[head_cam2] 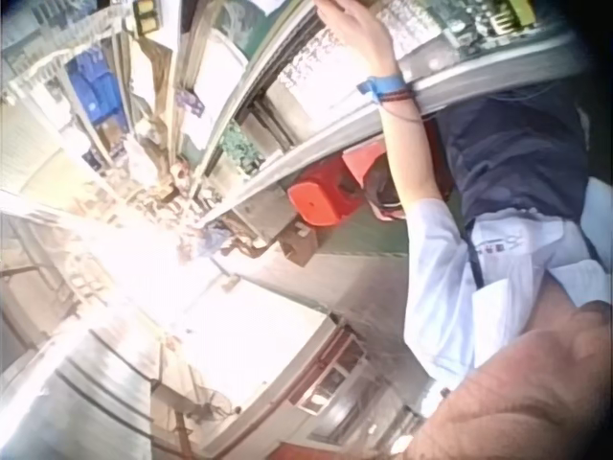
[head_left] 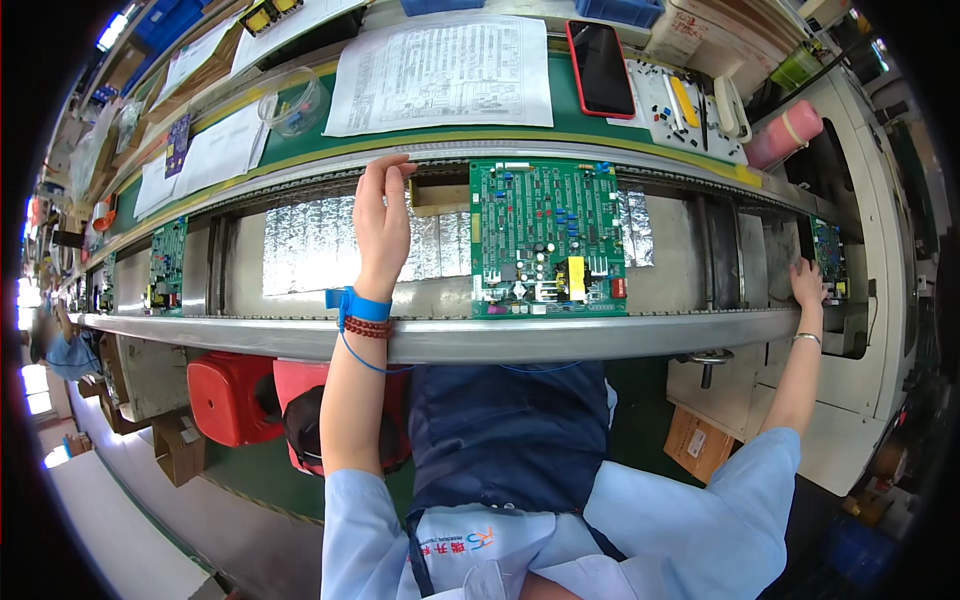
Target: Assembling and inspecting components on a printed circuit board on a conveyor line.
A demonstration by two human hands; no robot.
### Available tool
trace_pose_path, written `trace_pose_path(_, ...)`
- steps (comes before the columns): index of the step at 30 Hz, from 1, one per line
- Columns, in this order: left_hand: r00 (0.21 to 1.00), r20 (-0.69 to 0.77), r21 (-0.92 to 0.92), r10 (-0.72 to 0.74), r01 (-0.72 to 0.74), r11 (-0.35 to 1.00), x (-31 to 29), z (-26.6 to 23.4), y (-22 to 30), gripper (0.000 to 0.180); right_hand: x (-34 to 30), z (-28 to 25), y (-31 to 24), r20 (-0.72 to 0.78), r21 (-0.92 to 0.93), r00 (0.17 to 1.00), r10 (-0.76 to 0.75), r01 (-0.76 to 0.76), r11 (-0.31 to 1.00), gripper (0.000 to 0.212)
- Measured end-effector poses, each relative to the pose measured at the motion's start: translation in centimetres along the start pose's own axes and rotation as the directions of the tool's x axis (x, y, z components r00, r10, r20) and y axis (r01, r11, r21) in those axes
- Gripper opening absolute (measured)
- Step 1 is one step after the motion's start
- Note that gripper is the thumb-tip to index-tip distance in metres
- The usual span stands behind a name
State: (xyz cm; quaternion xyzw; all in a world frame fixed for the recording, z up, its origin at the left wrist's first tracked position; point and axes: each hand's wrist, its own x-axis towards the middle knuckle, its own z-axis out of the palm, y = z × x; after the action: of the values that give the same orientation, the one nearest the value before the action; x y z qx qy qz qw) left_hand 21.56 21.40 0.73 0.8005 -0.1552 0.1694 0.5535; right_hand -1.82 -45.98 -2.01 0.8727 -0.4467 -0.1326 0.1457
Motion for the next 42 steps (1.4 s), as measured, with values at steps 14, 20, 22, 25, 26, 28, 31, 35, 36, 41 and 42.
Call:
trace_pose_path(14, 1.000, 0.017, -0.081, -0.019, 0.020, 0.997, 0.2, -0.7, -0.1, 0.023, -8.8, -10.6, -12.2, -0.754, 0.273, 0.592, -0.285, 0.677, 0.684, 0.020)
trace_pose_path(20, 0.998, 0.021, -0.102, -0.054, 0.056, 0.993, 0.3, -1.4, -1.2, 0.024, -19.4, -17.2, -24.2, -0.713, 0.370, 0.434, -0.550, 0.900, 0.230, 0.020)
trace_pose_path(22, 0.998, 0.010, -0.096, -0.058, 0.059, 0.994, 0.3, -1.6, -1.5, 0.024, -21.3, -17.8, -26.7, -0.685, 0.354, 0.369, -0.628, 0.922, 0.155, 0.020)
trace_pose_path(25, 0.997, 0.017, -0.113, -0.072, 0.074, 0.991, 0.5, -1.7, -1.7, 0.025, -23.1, -18.4, -29.7, -0.625, 0.412, 0.329, -0.708, 0.909, 0.059, 0.013)
trace_pose_path(26, 0.997, 0.018, -0.113, -0.074, 0.076, 0.991, 0.5, -1.7, -1.7, 0.025, -23.6, -18.6, -30.5, -0.624, 0.413, 0.330, -0.709, 0.909, 0.060, 0.013)
trace_pose_path(28, 0.995, 0.016, -0.105, -0.096, 0.097, 0.990, 0.6, -1.8, -1.6, 0.025, -24.6, -19.0, -31.7, -0.589, 0.364, 0.272, -0.761, 0.930, 0.050, 0.008)
trace_pose_path(31, 0.994, 0.019, -0.094, -0.109, 0.110, 0.989, 0.6, -2.1, -1.9, 0.025, -25.2, -19.4, -32.8, -0.546, 0.326, 0.246, -0.801, 0.943, 0.067, 0.007)
trace_pose_path(35, 0.994, 0.024, -0.095, -0.106, 0.108, 0.990, 0.7, -2.5, -2.0, 0.025, -25.2, -19.4, -33.5, -0.524, 0.318, 0.244, -0.816, 0.945, 0.079, 0.008)
trace_pose_path(36, 0.994, 0.023, -0.088, -0.108, 0.110, 0.990, 0.7, -2.5, -2.0, 0.025, -25.2, -19.4, -33.6, -0.521, 0.319, 0.244, -0.818, 0.944, 0.078, 0.008)
trace_pose_path(41, 0.989, 0.026, -0.079, -0.143, 0.145, 0.986, 0.7, -2.5, -2.1, 0.025, -24.9, -19.0, -33.7, -0.512, 0.340, 0.274, -0.814, 0.935, 0.101, 0.008)
trace_pose_path(42, 0.989, 0.041, -0.095, -0.142, 0.145, 0.985, 0.8, -2.6, -2.1, 0.026, -24.7, -18.6, -33.8, -0.534, 0.328, 0.257, -0.805, 0.941, 0.083, 0.008)
